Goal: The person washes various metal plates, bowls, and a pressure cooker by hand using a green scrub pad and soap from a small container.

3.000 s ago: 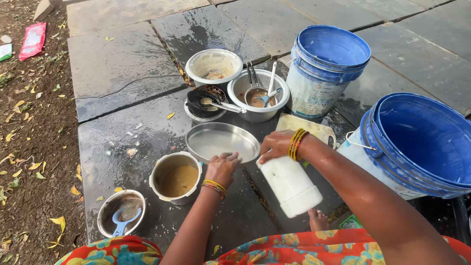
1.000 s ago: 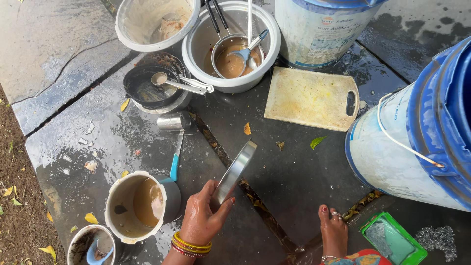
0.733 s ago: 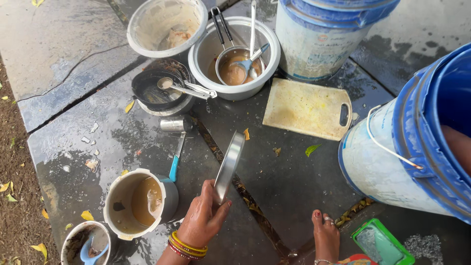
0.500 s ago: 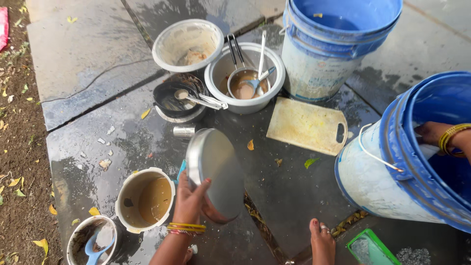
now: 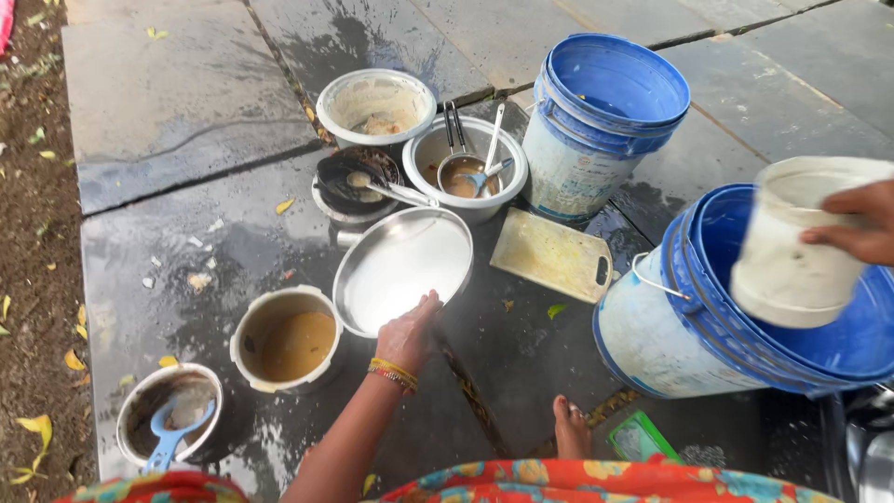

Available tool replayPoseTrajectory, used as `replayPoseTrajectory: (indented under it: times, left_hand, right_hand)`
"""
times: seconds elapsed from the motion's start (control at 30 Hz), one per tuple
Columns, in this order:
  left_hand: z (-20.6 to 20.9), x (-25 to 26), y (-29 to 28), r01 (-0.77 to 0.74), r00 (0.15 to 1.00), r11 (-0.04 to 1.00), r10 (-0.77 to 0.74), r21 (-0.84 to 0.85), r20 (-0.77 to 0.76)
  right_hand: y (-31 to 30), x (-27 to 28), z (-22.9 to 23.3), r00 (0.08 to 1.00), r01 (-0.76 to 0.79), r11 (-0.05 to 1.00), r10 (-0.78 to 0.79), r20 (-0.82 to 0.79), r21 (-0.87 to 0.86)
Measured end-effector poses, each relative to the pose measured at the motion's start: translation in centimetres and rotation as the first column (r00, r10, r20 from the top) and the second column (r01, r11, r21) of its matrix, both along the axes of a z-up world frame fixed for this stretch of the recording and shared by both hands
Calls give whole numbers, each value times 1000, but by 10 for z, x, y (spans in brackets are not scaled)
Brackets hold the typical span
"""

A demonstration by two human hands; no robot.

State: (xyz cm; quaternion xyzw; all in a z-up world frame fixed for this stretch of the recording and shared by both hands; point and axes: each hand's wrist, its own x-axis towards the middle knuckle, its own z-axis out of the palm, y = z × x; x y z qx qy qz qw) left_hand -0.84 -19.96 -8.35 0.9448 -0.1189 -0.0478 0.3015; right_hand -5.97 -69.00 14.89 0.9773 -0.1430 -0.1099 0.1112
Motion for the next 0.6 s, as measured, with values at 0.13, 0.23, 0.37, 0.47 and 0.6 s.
replayPoseTrajectory:
  times: [0.13, 0.23, 0.37, 0.47, 0.6]
  left_hand:
    - [-45, 3, -1, 225, 887, 967, -253, 118, 387]
    - [-67, 0, -7, 287, 834, 879, -425, 382, 352]
    - [-78, -9, 0, 392, 854, 716, -517, 577, 61]
    - [-92, -12, 13, 416, 870, 727, -492, 546, -7]
    - [-102, -19, 35, 294, 901, 871, -390, 395, 190]
  right_hand:
    - [100, 23, 64, 881, -437, 899, 424, -210, -18]
    - [193, 18, 5, 591, -767, 588, 803, -75, 257]
    - [253, 17, -74, 566, -720, 599, 799, -202, 351]
    - [243, 28, -145, 605, -631, 621, 769, -206, 466]
    - [176, 54, -253, 788, -489, 759, 596, -155, 430]
